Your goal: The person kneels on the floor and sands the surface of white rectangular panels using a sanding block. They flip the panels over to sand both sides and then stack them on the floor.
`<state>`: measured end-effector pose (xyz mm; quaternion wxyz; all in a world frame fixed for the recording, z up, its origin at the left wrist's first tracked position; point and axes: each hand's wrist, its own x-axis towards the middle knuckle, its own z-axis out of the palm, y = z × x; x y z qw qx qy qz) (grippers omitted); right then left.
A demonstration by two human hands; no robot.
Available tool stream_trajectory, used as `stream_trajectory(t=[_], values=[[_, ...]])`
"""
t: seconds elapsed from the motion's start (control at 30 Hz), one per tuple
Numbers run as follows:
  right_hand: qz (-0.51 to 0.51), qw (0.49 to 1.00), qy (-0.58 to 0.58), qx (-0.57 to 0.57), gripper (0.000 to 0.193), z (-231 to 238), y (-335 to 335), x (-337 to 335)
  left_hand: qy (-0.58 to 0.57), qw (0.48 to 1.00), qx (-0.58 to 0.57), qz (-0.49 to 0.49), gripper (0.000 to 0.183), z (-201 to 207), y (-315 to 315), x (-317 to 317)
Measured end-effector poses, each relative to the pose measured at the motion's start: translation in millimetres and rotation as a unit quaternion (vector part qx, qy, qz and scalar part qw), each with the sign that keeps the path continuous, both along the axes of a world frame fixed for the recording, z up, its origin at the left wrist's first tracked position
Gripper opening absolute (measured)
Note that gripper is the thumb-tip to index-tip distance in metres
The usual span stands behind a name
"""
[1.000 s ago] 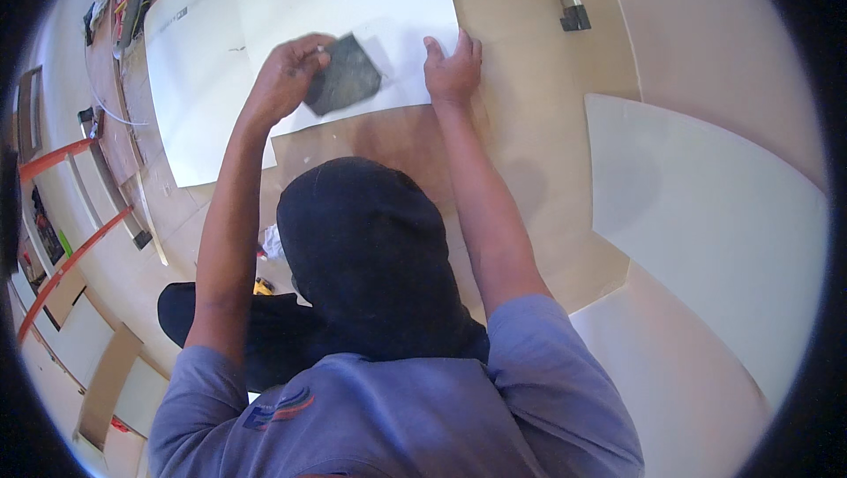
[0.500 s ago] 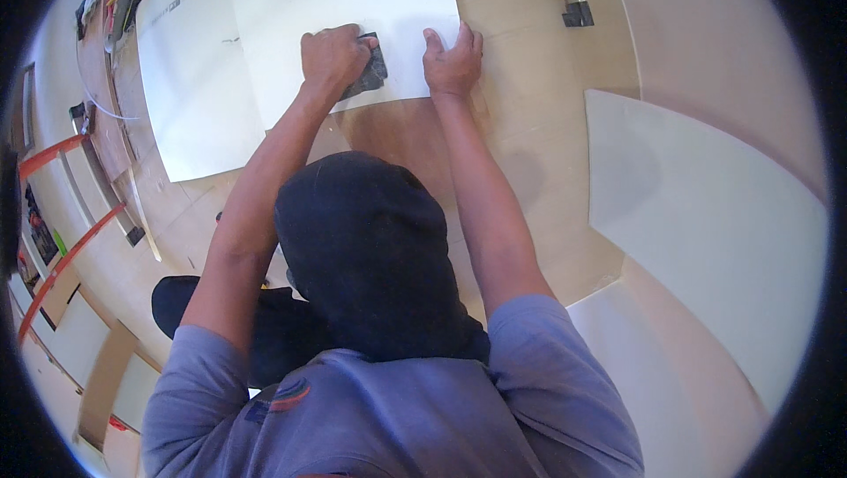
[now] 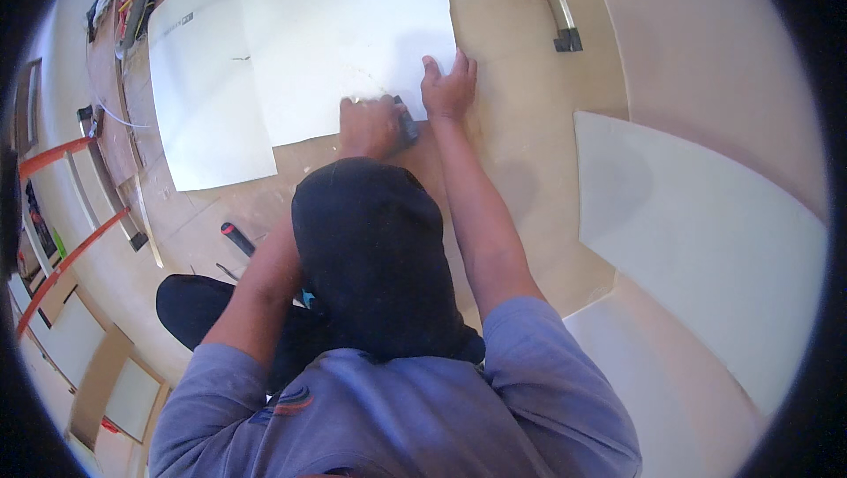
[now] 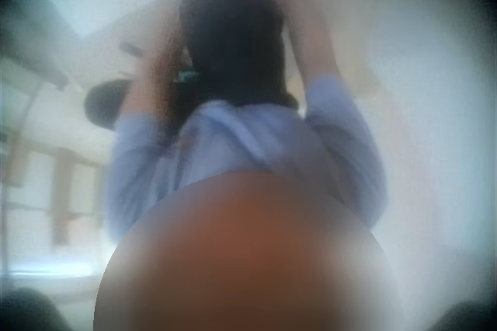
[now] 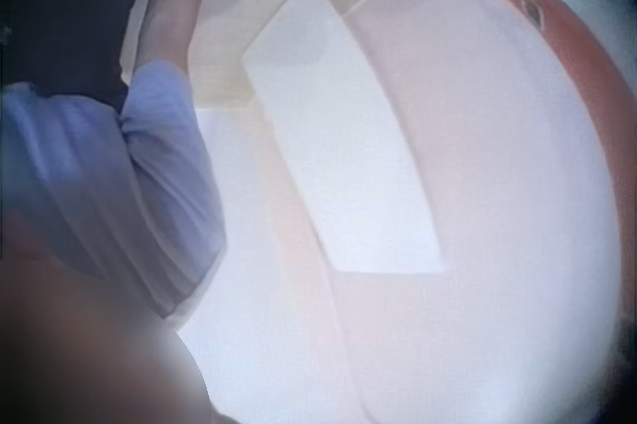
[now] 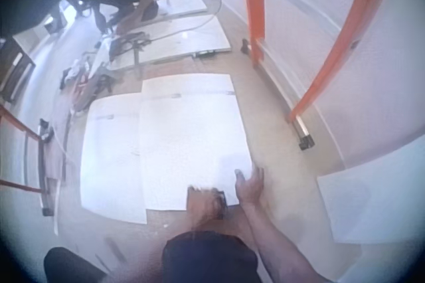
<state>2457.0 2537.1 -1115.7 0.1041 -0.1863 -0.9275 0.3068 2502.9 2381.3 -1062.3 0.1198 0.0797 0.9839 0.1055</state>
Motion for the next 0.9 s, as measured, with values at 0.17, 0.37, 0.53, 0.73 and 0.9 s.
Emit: stream_trajectory(t=[0.17,0.37,0.53,0.73,0.9], values=[[0.0,1.0,0.002,-0.01,0.063,2,-5,-5,0.005,0.998,-0.009,0.057,0.032,24,-54,-85],[-0.006,1.0,0.001,-0.027,0.063,5,0,-2,-0.042,0.997,-0.036,-0.061,0.029,4,2,-11],[0.001,1.0,-0.012,-0.024,0.062,8,-3,8,0.005,0.998,-0.035,0.054,0.023,8,-61,-97],[-0.001,1.0,0.001,-0.023,0.062,2,0,-3,-0.016,0.999,-0.023,-0.038,0.019,-2,1,-12],[-0.002,0.999,-0.026,-0.031,0.064,7,1,2,0.004,0.998,-0.042,0.054,0.025,19,-44,-79]])
